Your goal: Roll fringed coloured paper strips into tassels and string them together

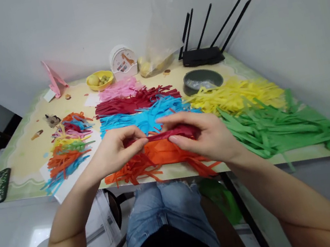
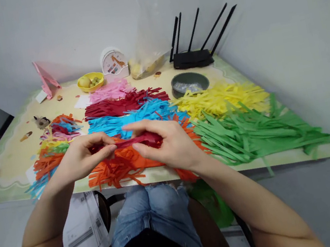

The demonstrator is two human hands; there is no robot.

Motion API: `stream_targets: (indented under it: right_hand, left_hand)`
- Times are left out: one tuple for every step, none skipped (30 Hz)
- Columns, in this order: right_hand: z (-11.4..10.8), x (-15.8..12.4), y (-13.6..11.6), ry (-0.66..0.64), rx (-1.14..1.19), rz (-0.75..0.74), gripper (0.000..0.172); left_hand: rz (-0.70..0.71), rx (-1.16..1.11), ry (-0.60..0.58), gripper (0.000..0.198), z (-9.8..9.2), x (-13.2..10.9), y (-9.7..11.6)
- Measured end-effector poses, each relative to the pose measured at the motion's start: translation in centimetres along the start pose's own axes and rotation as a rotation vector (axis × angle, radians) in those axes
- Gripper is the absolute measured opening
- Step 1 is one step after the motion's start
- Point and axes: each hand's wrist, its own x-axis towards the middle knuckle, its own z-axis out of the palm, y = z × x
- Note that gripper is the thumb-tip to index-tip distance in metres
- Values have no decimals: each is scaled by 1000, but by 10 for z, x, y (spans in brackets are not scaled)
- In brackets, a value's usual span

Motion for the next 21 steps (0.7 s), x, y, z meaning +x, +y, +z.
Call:
stream_targets:
  right_hand:
    - [0,1,1,-4,17,71,30]
    - [1,2,2,-20,55,141,28]
    - [2,2,3,-38,114,200,23]
    - [3,2,4,-51,188,252,18]
    - [5,2,5,-52,267,296,16]
    - [6,2,6,-34,345,330,16]
    - [8,1,6,-3,413,353,17]
    - [11,0,7,35,468,364,16]
    - [13,-1,7,70,512,368,15]
    - [15,-2,7,97,552,368,14]
    - [17,-3,7,119,590,366,14]
    - [19,-3,7,138,624,360,13]
    - [21,-3,8,152,655,353,12]
    - [23,-3,8,162,680,344,11]
    - [24,-3,8,174,701,335,10]
    - [26,-3,9,188,716,327,8]
    - [27,-3,10,206,728,322,7]
    - [28,-3,11,222,737,318,6]
    - [30,-3,12,233,742,315,7]
    - [31,-4,12,240,743,312,7]
    - [32,-5,13,245,742,305,8]
  left_hand:
    - [18,44,24,19,1,-1,1]
    - [31,75,36,18,1,-2,2]
    - [37,90,43,18,1,-2,2]
    - [38,86,50,17,2,-2,2]
    - [35,61,63,16,2,-2,2]
    - [27,14,76,17,3,-2,0]
    - [17,-51,87,18,4,-2,-1]
    - [5,-126,96,21,4,-2,-4]
    - [-8,-205,101,23,5,-1,-6]
    - [-20,-279,102,24,6,-1,-9]
    - [-29,-346,104,25,6,-1,-11]
    - [-31,-404,112,25,7,0,-13]
    - [-28,-455,124,24,7,0,-15]
    - [-21,-500,135,22,7,1,-17]
    - [-10,-540,143,19,7,1,-18]
    - [-1,-576,146,16,8,1,-19]
    - [6,-609,144,14,9,1,-20]
    - [11,-638,141,14,11,1,-21]
    - [15,-665,138,15,13,0,-21]
    - [17,-692,136,15,15,0,-23]
    - [18,-720,138,15,18,-1,-24]
